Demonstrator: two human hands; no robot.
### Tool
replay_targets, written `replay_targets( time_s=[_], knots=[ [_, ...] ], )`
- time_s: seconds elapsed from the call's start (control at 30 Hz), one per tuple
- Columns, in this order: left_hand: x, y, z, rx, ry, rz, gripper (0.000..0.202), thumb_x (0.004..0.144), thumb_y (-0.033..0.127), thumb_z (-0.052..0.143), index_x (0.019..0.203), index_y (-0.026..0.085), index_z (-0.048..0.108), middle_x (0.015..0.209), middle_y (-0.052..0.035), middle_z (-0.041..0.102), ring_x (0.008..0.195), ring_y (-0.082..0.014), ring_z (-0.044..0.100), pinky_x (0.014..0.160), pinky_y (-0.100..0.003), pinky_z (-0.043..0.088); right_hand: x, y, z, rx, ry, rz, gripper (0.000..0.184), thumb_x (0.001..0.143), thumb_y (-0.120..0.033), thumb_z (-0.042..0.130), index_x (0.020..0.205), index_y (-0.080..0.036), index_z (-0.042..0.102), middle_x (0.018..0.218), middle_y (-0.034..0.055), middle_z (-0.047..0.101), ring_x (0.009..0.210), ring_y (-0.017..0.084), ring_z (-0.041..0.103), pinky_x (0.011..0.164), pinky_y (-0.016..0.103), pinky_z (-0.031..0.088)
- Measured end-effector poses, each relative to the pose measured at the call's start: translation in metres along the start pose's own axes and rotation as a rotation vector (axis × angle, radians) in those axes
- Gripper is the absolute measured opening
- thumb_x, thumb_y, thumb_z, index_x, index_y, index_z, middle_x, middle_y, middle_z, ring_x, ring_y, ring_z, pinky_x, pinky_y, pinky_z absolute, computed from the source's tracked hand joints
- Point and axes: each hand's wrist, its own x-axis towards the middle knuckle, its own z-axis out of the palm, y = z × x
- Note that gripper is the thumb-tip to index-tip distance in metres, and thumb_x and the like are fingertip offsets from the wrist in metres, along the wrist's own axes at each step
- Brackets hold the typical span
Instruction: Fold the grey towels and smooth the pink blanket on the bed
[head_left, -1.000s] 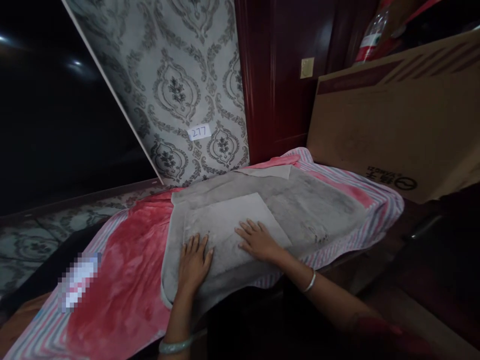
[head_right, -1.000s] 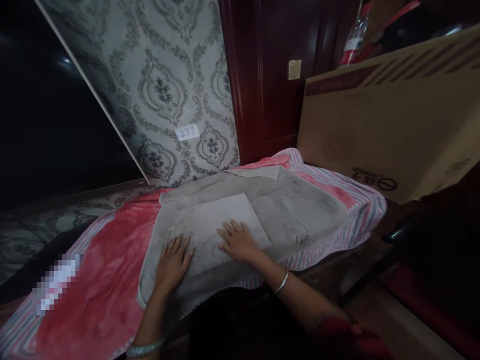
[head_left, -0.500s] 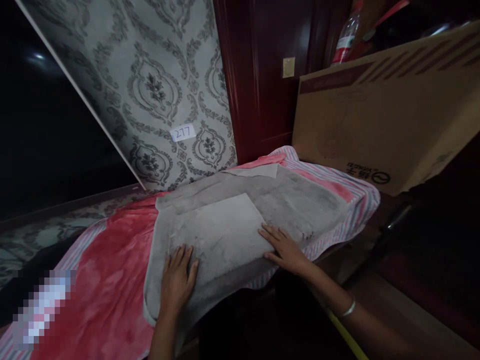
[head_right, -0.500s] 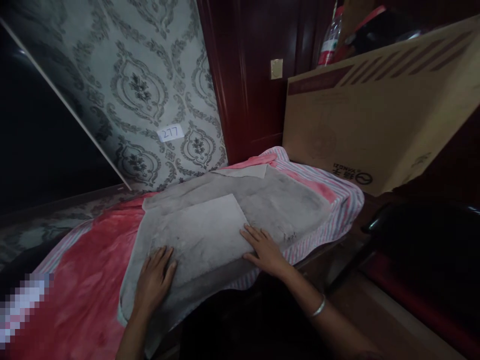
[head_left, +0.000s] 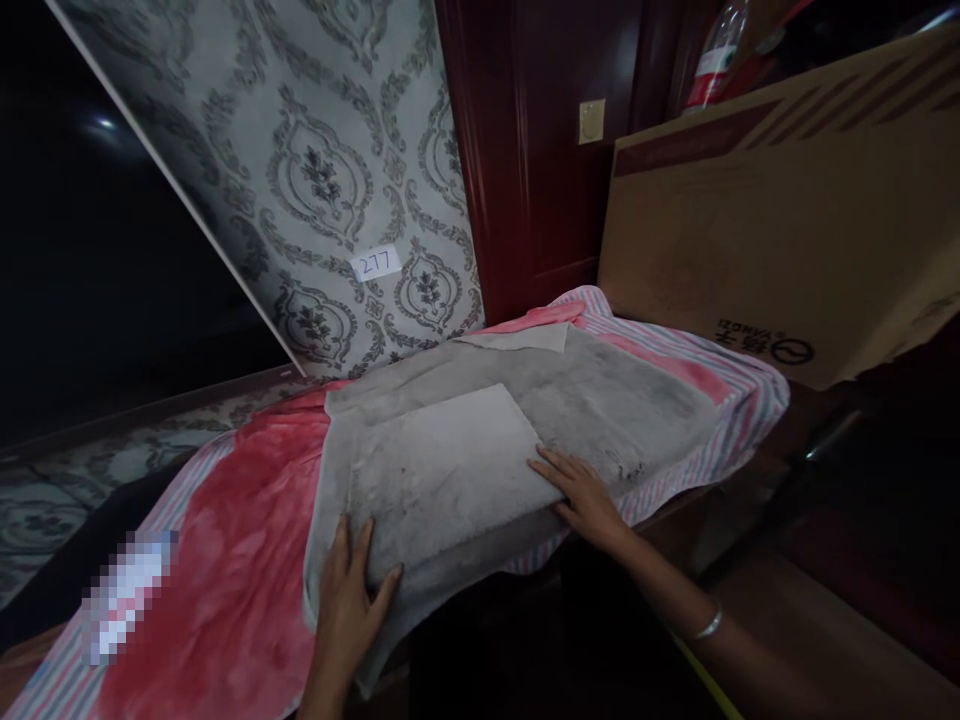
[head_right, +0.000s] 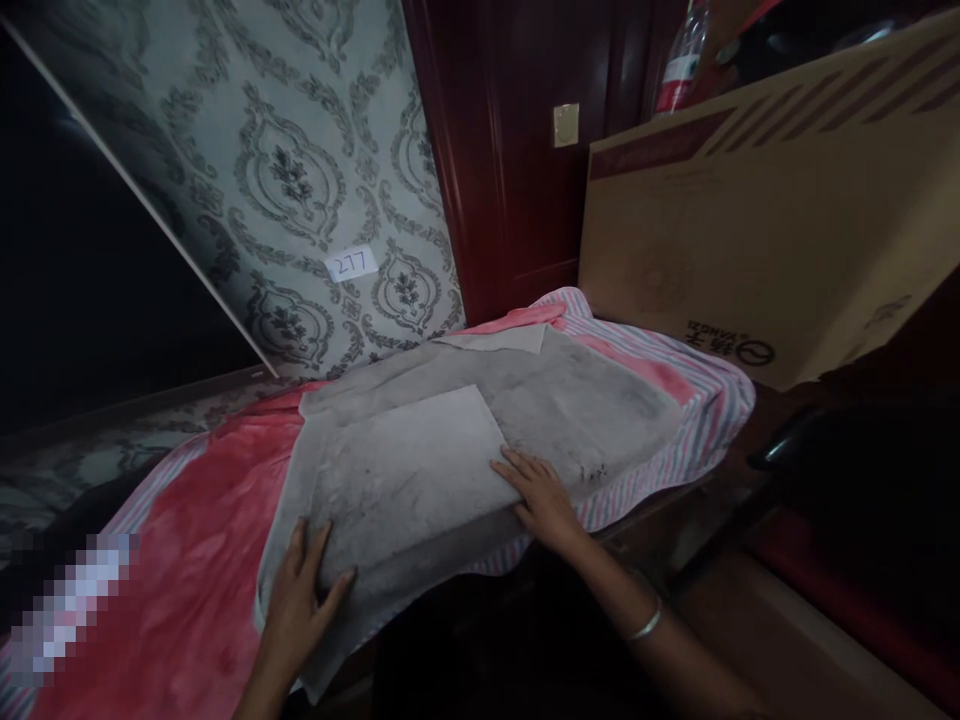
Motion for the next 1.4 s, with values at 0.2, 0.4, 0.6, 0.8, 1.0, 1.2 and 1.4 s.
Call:
replay_targets(
  time_s=[0.2, 0.4, 0.6, 0.8, 1.0, 1.2, 1.4],
  knots=[
    [-0.003, -0.001, 0.001, 0.031, -0.004, 0.046, 0.074, 0.083, 0.043, 0.065, 0.151, 0.024, 0.041, 0.165, -0.0145, 0.025, 0.146, -0.0371, 0.035, 0.114, -0.06, 0.038, 0.001, 0.006, 0.003, 0.015, 0.043, -0.023, 0.074, 0.078, -0.011, 0.048, 0.149, -0.031, 0.048, 0.159, 0.0037, 0.039, 0.14, 0.027, 0.043, 0.113, 0.051, 0.034],
    [-0.003, -0.001, -0.007, -0.007, -0.024, 0.05, 0.062, 0.09, 0.038, 0.057, 0.149, 0.023, 0.044, 0.162, -0.0141, 0.033, 0.144, -0.0326, 0.04, 0.112, -0.055, 0.042, 0.001, 0.017, 0.015, 0.08, 0.183, -0.07, 0.062, 0.08, -0.014, 0.048, 0.139, -0.027, 0.059, 0.148, 0.0046, 0.054, 0.14, 0.028, 0.042, 0.111, 0.054, 0.038],
    [-0.007, 0.0, -0.02, -0.038, -0.073, 0.051, 0.053, 0.091, 0.022, 0.052, 0.143, 0.027, 0.053, 0.157, -0.0082, 0.042, 0.139, -0.0262, 0.047, 0.112, -0.046, 0.046, 0.0, 0.027, 0.023, 0.166, 0.309, -0.101, 0.069, 0.074, -0.012, 0.046, 0.141, -0.026, 0.056, 0.14, 0.0055, 0.061, 0.129, 0.027, 0.053, 0.108, 0.054, 0.042],
    [-0.01, -0.001, -0.019, -0.03, -0.106, 0.042, 0.059, 0.086, 0.01, 0.048, 0.144, 0.024, 0.052, 0.159, -0.0101, 0.039, 0.142, -0.0251, 0.044, 0.115, -0.047, 0.042, 0.008, 0.027, 0.018, 0.276, 0.358, -0.157, 0.052, 0.075, -0.014, 0.046, 0.12, -0.027, 0.069, 0.125, 0.0055, 0.07, 0.124, 0.027, 0.057, 0.103, 0.055, 0.046],
    [-0.008, -0.003, -0.02, -0.055, -0.118, 0.033, 0.068, 0.082, 0.006, 0.049, 0.146, 0.028, 0.049, 0.159, -0.0069, 0.04, 0.143, -0.0238, 0.043, 0.117, -0.047, 0.04, 0.032, 0.016, -0.003, 0.333, 0.398, -0.164, 0.043, 0.077, -0.016, 0.047, 0.113, -0.027, 0.069, 0.114, 0.0054, 0.073, 0.121, 0.027, 0.06, 0.102, 0.051, 0.048],
    [-0.009, -0.003, -0.027, -0.07, -0.091, 0.066, 0.065, 0.083, 0.008, 0.048, 0.146, 0.026, 0.05, 0.157, -0.0069, 0.043, 0.142, -0.023, 0.044, 0.116, -0.044, 0.041, 0.052, 0.01, -0.01, 0.326, 0.425, -0.168, 0.044, 0.075, -0.015, 0.047, 0.112, -0.026, 0.068, 0.113, 0.005, 0.071, 0.116, 0.025, 0.062, 0.102, 0.046, 0.049],
    [-0.012, -0.001, -0.026, -0.078, -0.083, 0.036, 0.067, 0.081, 0.007, 0.048, 0.144, 0.029, 0.052, 0.156, -0.0047, 0.044, 0.141, -0.0231, 0.046, 0.116, -0.044, 0.042, 0.029, 0.034, 0.015, 0.288, 0.329, -0.149, 0.055, 0.072, -0.016, 0.046, 0.122, -0.026, 0.066, 0.122, 0.0064, 0.07, 0.115, 0.026, 0.063, 0.099, 0.048, 0.05]
  ],
)
